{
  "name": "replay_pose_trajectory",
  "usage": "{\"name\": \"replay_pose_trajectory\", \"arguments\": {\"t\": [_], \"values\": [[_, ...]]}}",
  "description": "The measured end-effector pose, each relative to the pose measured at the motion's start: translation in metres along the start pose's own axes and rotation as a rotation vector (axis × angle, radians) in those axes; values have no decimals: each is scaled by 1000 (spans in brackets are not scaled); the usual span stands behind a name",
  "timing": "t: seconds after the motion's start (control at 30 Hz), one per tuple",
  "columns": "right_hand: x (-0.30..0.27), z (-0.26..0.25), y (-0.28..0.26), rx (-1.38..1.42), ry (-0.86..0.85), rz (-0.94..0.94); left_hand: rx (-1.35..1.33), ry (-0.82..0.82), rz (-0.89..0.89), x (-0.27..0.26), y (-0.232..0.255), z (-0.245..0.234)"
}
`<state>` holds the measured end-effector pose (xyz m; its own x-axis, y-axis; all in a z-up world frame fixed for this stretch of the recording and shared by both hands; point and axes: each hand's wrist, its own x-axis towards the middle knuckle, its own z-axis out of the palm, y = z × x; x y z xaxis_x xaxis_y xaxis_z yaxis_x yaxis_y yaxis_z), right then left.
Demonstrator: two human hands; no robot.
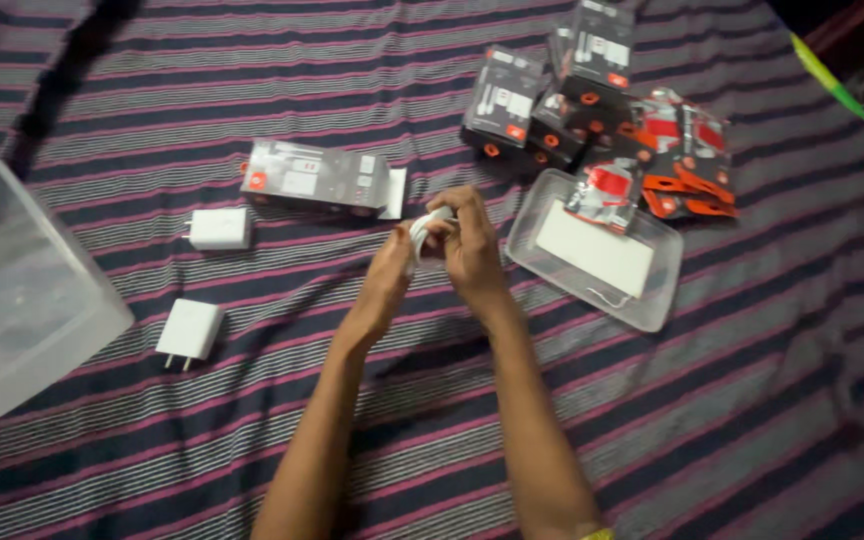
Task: The person packs a white USB cable and a white wall charger into a small cardboard box, then places the box into a larger shipping carton. They also stack several orange-packaged phone accessories into a clear plastic container and place the lid on top.
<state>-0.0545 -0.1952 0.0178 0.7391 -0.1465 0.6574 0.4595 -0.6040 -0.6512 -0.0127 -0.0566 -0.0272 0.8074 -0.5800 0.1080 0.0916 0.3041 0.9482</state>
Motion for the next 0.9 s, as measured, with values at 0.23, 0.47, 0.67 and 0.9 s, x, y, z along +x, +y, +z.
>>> {"name": "replay_pose_trajectory", "arguments": {"t": [0.23,0.47,0.67,0.9], "values": [[-48,-59,29,35,-86,170,-26,-219,-78,-5,-55,34],[-89,-118,57,-22,-109,324,33,-150,-70,-6,-120,82],[-111,-180,94,-711,-22,147,-489,40,-144,-1,-136,57],[-131,-188,96,-756,-68,291,-673,35,-118,1,-126,51]]}}
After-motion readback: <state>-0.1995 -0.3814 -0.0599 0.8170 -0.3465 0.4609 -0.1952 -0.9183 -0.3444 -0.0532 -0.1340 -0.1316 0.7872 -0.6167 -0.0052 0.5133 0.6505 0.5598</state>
